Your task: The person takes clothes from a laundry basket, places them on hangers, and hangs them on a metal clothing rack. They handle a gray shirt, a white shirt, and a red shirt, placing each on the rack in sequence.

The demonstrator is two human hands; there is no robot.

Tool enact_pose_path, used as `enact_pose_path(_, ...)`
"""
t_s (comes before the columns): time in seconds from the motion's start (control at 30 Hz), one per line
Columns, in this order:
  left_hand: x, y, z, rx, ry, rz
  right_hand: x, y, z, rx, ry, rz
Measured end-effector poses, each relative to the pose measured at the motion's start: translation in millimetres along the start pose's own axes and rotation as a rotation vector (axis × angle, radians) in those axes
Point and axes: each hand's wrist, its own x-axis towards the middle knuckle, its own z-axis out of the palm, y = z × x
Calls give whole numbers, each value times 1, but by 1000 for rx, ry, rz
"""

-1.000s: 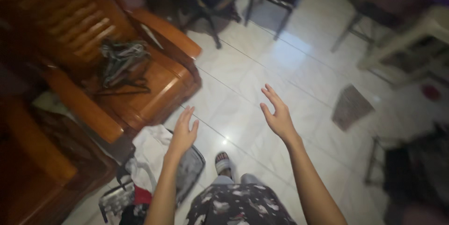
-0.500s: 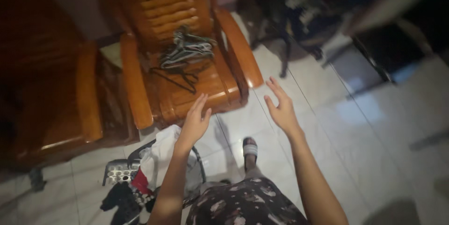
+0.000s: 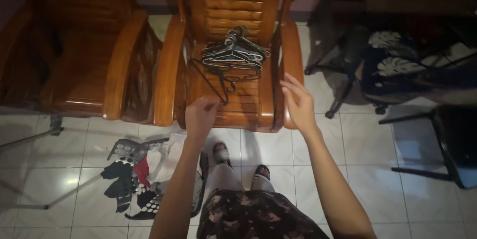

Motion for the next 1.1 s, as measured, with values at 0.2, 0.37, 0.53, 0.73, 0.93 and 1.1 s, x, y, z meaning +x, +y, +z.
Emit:
enact_pose_path(0.2,79,-47,11,230,-200,-478,73,18,47,-71,27,-46)
enact_pose_path(0.37,151,-96,24,-59,-158,-64,133,40,99,-7,43,150)
enact_pose_path(0.53,203,-161,61,2,-297,-123,179,123,158,-31,34,103)
enact_pose_path(0.73,247,-263,147,44,-374,-185,239,262,252,-132,-70,260)
enact_pose_path(0.93,257,-362,243,69,-405,-252,257,380,343,-298,-272,215)
enact_pose_path(1.1,250,-408,291,-33,-414,-392,257,445,389,-331,-356,148)
